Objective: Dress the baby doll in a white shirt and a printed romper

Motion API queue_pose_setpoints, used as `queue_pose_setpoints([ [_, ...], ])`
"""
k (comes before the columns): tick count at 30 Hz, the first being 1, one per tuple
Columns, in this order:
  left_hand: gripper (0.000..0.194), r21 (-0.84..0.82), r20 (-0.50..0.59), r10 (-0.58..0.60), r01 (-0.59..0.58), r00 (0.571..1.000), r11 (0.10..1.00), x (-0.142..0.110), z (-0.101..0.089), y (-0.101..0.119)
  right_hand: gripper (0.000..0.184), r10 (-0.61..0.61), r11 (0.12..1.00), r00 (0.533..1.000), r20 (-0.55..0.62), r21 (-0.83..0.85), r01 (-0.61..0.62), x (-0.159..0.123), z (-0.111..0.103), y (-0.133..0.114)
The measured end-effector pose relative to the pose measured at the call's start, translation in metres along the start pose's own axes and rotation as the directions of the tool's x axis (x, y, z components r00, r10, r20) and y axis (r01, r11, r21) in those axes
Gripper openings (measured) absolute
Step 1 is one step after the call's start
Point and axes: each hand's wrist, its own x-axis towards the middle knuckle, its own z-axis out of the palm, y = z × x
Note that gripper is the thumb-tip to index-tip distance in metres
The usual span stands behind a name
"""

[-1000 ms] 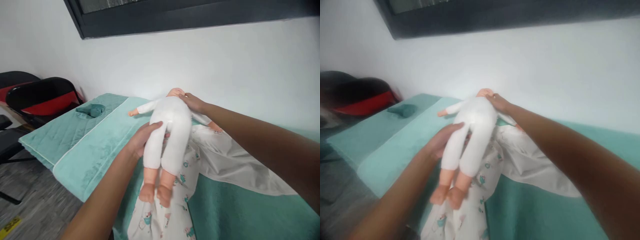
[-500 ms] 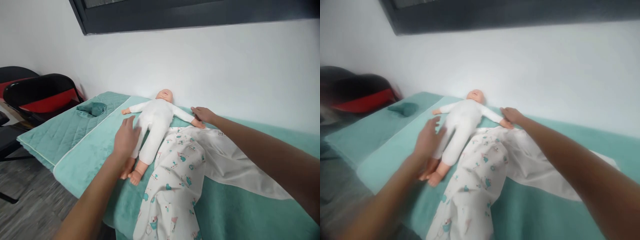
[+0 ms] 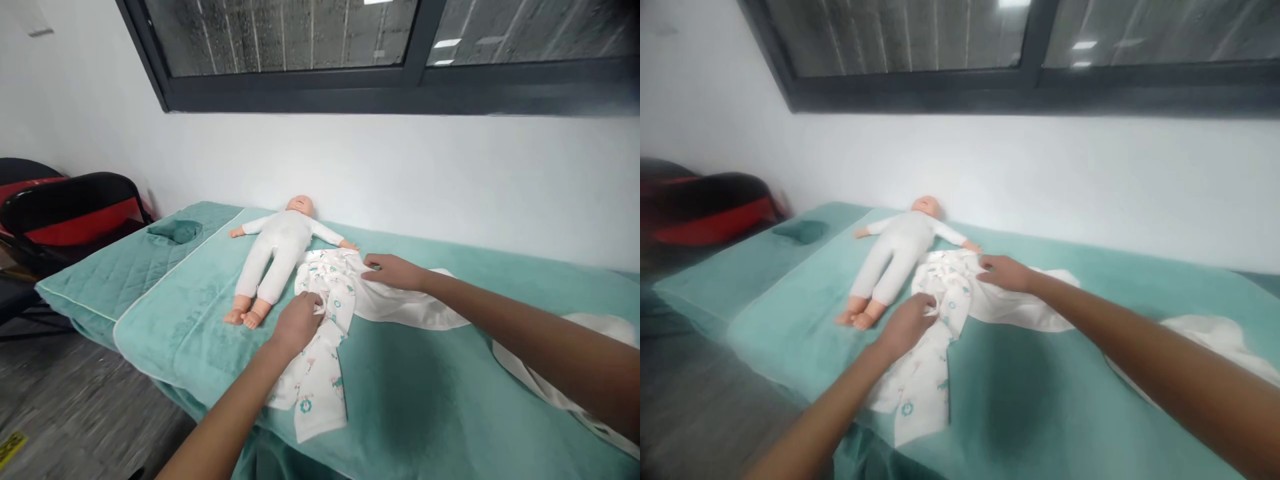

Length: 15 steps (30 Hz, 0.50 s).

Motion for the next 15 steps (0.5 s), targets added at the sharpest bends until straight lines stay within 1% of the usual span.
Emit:
queue_pose_setpoints([
  [2,0.006,-0.183,-0.072,0.119,-0.13,0.99,0.975,-0.006,0.001,0.016,0.029,-0.064,0.988,0.998,0.016,0.14,0.061,-0.02,0.002,-0.028],
  [3,0.005,-0.238,-0.12,0.187,-0.211,0.975,0.948,-0.01,0.0,0.026,0.029,-0.091,0.972,0.995,0.033,0.22,0.082,-0.031,0.002,-0.04],
  [4,0.004,-0.258,-0.178,0.244,-0.284,0.953,0.923,-0.014,-0.002,0.036,0.03,-0.116,0.948,0.992,0.051,0.304,0.095,-0.042,0.0,-0.05],
  [5,0.005,-0.24,-0.244,0.285,-0.342,0.927,0.908,-0.018,-0.004,0.046,0.032,-0.141,0.917,0.988,0.067,0.385,0.105,-0.053,-0.003,-0.059],
  [7,0.007,-0.115,-0.369,0.33,-0.395,0.869,0.911,-0.023,-0.01,0.065,0.034,-0.183,0.85,0.979,0.095,0.515,0.109,-0.076,-0.013,-0.073],
  [8,0.008,-0.044,-0.402,0.347,-0.396,0.847,0.917,-0.024,-0.012,0.073,0.035,-0.194,0.824,0.976,0.101,0.556,0.107,-0.087,-0.019,-0.079],
  [9,0.01,0.008,-0.407,0.356,-0.386,0.842,0.923,-0.024,-0.014,0.08,0.035,-0.201,0.807,0.974,0.101,0.582,0.106,-0.098,-0.026,-0.084],
  [10,0.016,0.033,-0.379,0.351,-0.367,0.856,0.93,-0.023,-0.016,0.085,0.035,-0.205,0.799,0.974,0.101,0.591,0.107,-0.109,-0.033,-0.088],
  [11,0.022,0.037,-0.326,0.333,-0.34,0.885,0.94,-0.021,-0.017,0.089,0.034,-0.205,0.804,0.973,0.105,0.586,0.106,-0.12,-0.038,-0.092],
  [13,0.025,0.047,-0.208,0.275,-0.272,0.939,0.961,-0.016,-0.017,0.096,0.034,-0.168,0.843,0.98,0.103,0.531,0.089,-0.139,-0.045,-0.094],
  [14,0.022,0.066,-0.177,0.252,-0.244,0.951,0.967,-0.014,-0.016,0.099,0.037,-0.127,0.873,0.987,0.096,0.483,0.065,-0.147,-0.045,-0.093],
  [15,0.022,0.085,-0.18,0.246,-0.234,0.952,0.968,-0.012,-0.015,0.103,0.042,-0.068,0.908,0.995,0.077,0.418,0.03,-0.154,-0.044,-0.089],
])
